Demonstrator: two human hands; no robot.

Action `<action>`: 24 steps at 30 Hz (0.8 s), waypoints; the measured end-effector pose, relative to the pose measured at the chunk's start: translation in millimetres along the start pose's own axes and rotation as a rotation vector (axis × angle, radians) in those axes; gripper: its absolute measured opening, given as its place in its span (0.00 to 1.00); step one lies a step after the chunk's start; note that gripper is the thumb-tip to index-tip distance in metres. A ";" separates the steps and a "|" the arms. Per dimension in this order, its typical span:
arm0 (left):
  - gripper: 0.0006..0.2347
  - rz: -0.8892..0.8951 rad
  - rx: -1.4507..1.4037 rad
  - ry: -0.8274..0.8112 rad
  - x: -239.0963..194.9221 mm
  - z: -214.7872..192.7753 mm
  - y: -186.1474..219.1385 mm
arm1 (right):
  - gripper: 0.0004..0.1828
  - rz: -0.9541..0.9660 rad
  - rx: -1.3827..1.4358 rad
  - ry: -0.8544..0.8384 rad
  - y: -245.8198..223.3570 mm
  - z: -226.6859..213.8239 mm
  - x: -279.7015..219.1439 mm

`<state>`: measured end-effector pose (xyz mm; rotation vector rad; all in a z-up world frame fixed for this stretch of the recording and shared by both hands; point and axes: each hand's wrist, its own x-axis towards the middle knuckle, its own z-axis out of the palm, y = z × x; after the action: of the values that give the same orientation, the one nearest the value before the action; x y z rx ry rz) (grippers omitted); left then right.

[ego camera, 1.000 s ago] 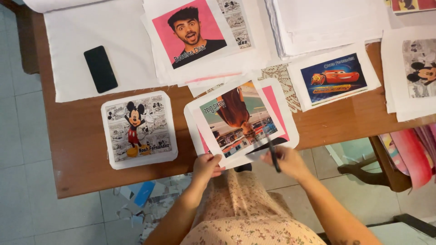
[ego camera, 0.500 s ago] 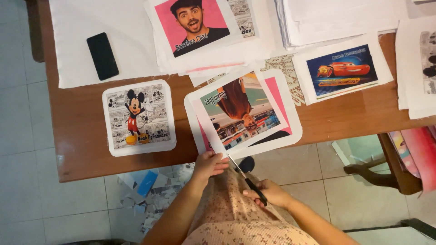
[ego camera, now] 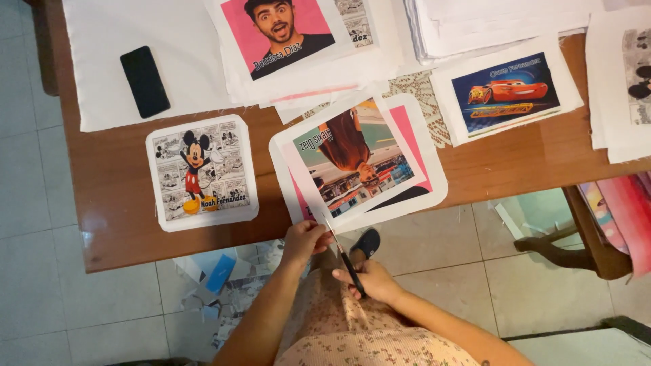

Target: The person uses scissors to manually cut out various printed designs and portraits from sheets of paper on a wooden table.

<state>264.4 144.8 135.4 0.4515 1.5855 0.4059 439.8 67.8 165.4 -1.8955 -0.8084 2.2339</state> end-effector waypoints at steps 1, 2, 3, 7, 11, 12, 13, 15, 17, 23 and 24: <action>0.06 0.000 0.001 -0.001 -1.3 0.2 1.7 | 0.24 0.000 0.001 0.001 -1.1 0.7 -0.5; 0.06 0.006 -0.001 -0.001 -2.8 0.1 3.3 | 0.25 0.001 0.009 0.009 -2.1 1.8 -1.1; 0.07 0.011 -0.003 -0.002 -4.2 0.0 4.9 | 0.25 0.002 0.018 0.016 -3.1 2.8 -1.6; 0.07 0.010 0.001 -0.007 -11.2 -0.3 11.1 | 0.26 0.001 -0.025 0.030 -2.5 4.7 -1.1; 0.06 0.029 0.032 -0.016 -15.8 -0.5 14.9 | 0.25 -0.003 -0.009 0.018 -2.4 5.6 -1.8; 0.06 0.035 0.046 -0.018 -17.3 -0.6 16.5 | 0.26 -0.007 -0.041 0.028 -2.9 5.7 -2.4; 0.06 0.035 0.046 -0.019 -15.3 -1.0 14.3 | 0.26 -0.007 -0.040 0.028 -2.4 6.1 -2.0; 0.06 0.063 0.059 -0.020 -11.2 -1.7 10.6 | 0.24 0.025 -0.023 0.039 -1.7 6.8 -1.4; 0.07 0.065 0.065 -0.026 -10.3 -1.9 9.4 | 0.25 0.018 -0.056 0.047 -2.2 7.3 -3.3; 0.08 0.068 0.102 -0.028 -14.6 -0.9 13.2 | 0.28 0.032 -0.103 0.064 -8.7 8.3 -10.2; 0.08 0.064 0.114 -0.022 -16.4 -0.6 15.0 | 0.27 0.031 -0.094 0.063 -8.3 8.4 -10.4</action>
<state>265.3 149.2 157.3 0.5933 1.5814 0.3594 432.1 67.9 179.1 -2.0221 -0.8962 2.1780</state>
